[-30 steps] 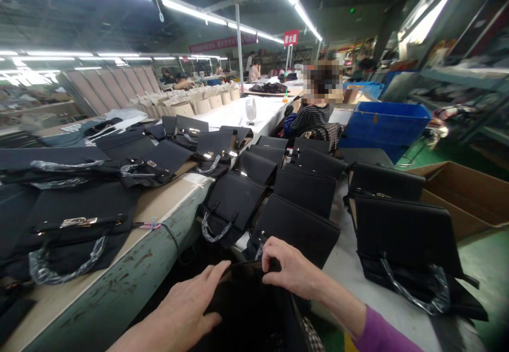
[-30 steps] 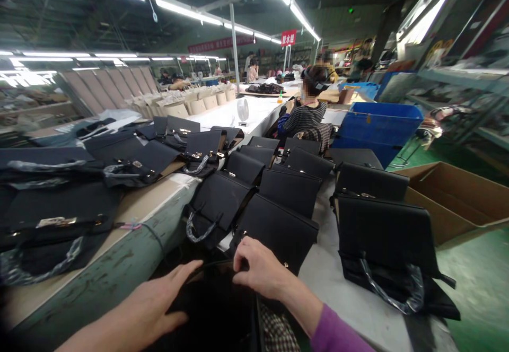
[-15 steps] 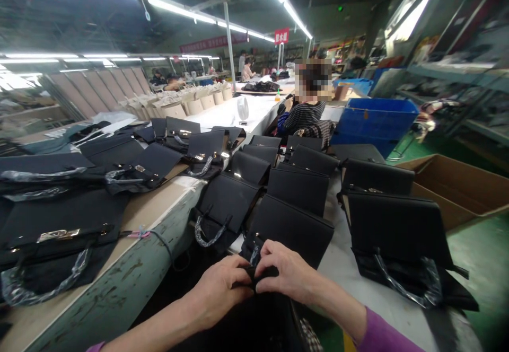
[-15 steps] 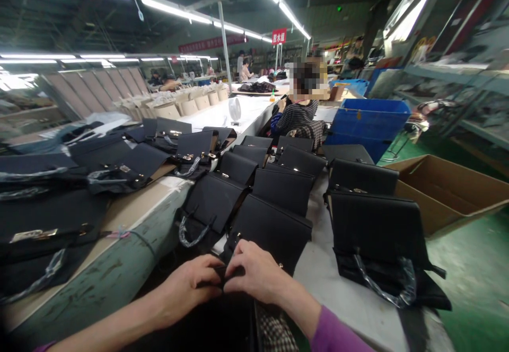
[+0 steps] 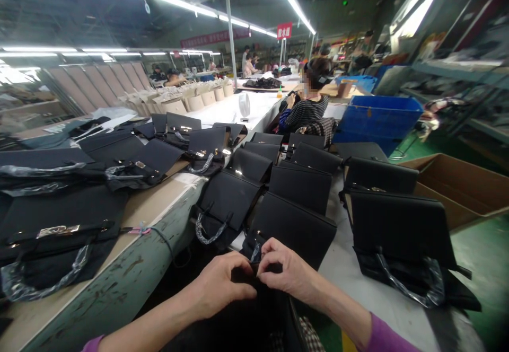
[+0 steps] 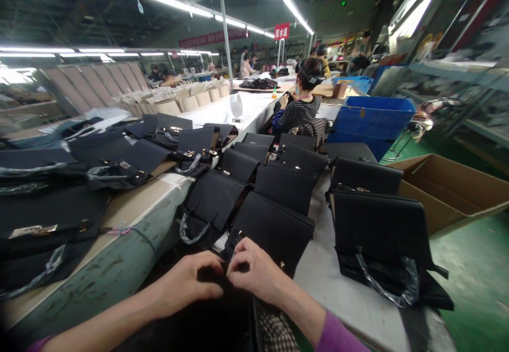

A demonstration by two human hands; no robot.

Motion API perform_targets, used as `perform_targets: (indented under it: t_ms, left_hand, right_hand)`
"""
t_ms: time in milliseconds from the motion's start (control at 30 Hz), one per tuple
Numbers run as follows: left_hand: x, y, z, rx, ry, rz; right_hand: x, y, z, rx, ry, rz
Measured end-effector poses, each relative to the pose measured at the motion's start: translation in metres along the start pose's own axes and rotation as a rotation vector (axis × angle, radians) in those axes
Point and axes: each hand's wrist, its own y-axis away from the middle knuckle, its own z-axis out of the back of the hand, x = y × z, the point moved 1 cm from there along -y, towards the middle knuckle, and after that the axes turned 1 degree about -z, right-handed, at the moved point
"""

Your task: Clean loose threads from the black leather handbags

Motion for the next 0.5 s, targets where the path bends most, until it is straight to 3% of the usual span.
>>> perform_targets:
  t_ms: [200,500]
  left_hand:
    - [-0.009,-0.009,-0.005,0.022,-0.086,-0.062]
    - [-0.002,-0.016,-0.010,-0.039,-0.023,-0.172]
  right_hand:
    - [0.002,0.001,0.000,-0.033,0.034,0.005]
    - [0.001,0.004,-0.001,-0.140,0.085,0.008]
